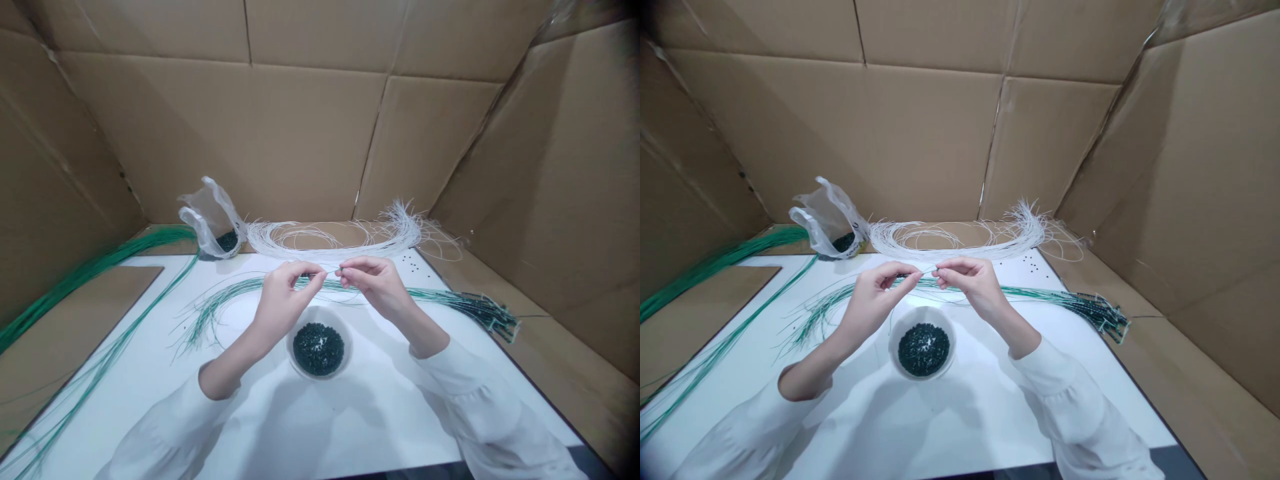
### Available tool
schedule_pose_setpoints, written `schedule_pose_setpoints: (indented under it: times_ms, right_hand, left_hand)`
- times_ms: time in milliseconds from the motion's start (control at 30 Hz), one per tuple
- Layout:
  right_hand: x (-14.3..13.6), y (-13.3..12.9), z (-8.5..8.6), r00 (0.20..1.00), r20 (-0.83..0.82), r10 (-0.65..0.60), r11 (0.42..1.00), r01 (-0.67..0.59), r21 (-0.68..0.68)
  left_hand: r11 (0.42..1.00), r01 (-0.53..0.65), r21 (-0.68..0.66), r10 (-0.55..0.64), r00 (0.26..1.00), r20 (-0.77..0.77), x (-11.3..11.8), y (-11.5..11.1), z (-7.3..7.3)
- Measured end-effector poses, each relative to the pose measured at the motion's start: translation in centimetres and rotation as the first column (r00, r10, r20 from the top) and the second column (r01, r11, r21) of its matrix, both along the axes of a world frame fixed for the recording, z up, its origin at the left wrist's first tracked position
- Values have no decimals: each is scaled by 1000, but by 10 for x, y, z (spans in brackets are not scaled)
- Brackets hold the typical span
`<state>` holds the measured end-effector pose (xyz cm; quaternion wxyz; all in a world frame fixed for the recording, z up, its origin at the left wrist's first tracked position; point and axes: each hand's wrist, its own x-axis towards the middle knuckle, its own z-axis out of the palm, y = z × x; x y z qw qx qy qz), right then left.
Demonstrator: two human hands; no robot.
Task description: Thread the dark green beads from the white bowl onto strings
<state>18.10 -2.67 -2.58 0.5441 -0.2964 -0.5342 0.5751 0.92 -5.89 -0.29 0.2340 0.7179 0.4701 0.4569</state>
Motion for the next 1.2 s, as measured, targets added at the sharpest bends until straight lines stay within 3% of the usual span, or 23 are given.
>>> schedule_pose_setpoints:
  times_ms: [200, 700, 1000, 1200]
  right_hand:
    - [3, -2, 1, 973, 192, -127, 981, 94, 172]
    - [3, -4, 5, 955, 258, -150, 975, 99, 199]
    - [3, -3, 2, 922, 320, -219, 940, 112, 321]
    - [3, -5, 4, 938, 288, -194, 951, 108, 291]
  left_hand:
    - [998, -35, 53, 38, 997, -65, 0, -1, 0]
    - [990, -45, 133, 61, 991, -122, 0, -1, 1]
    - [988, -49, 148, 70, 987, -142, 0, -2, 1]
    - [986, -53, 156, 78, 985, -156, 0, -2, 1]
